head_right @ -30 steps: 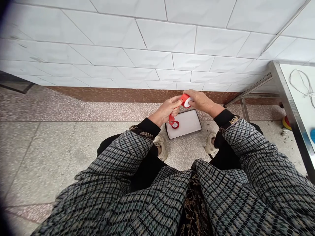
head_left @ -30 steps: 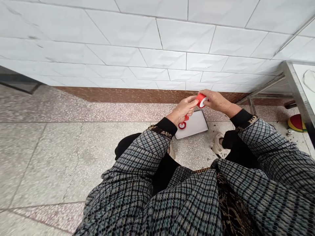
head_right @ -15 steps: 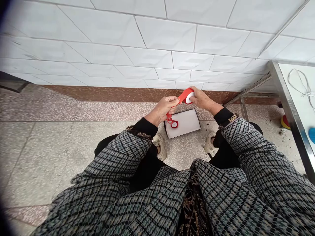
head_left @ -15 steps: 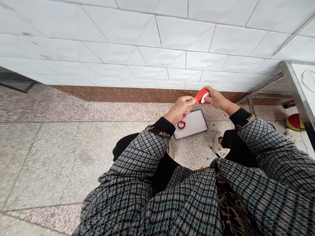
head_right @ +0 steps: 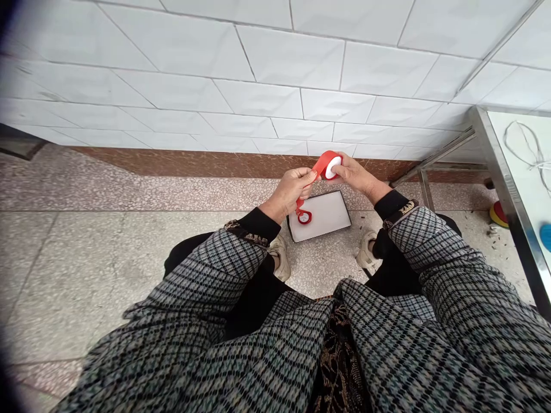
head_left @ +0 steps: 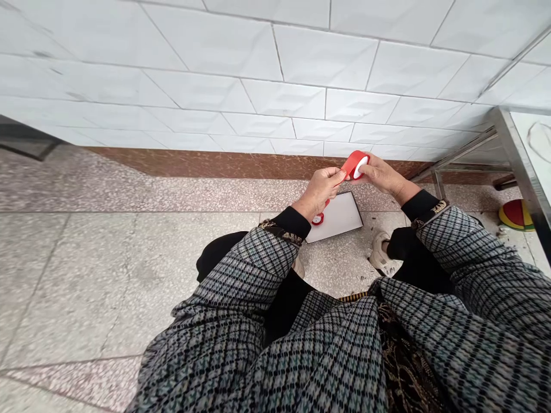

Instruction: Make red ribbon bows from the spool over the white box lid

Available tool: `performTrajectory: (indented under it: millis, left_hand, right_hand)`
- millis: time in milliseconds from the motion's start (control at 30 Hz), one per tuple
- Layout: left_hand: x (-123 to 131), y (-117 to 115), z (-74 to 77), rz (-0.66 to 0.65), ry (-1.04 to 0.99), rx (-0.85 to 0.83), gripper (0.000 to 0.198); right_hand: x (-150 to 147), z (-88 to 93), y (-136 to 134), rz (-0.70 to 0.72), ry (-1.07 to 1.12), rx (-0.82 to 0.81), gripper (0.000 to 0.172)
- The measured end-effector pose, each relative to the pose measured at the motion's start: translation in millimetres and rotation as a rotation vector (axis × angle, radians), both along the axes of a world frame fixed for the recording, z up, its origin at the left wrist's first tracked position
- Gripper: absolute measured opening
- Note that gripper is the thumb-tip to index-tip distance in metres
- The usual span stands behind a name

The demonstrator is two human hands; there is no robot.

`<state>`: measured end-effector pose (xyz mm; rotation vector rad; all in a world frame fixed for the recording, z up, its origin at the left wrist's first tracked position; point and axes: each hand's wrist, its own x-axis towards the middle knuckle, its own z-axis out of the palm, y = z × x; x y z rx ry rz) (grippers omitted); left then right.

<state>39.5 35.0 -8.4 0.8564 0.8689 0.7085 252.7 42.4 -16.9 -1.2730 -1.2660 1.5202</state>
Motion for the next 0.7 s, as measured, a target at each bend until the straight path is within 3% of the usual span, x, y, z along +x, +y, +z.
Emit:
performTrajectory:
  millis: [300,567,700]
  left_hand:
    - [5,0,3.8,0.019,0.013,-0.082,0.034]
    - [4,-1,2.1,0.029,0.016,-0.087,0.039]
    - [6,-3,-1.2,0.059,-0.012,-0.116,0.032]
  right_hand:
    - [-12,8.6,-4,0.012,0.097,-0.078,0.033]
    - [-13,-0.2,-2,-0.046,0.234,-0.106,0.033]
    - [-15,-0.1,-4,-0.045,0.301,-0.156,0.027]
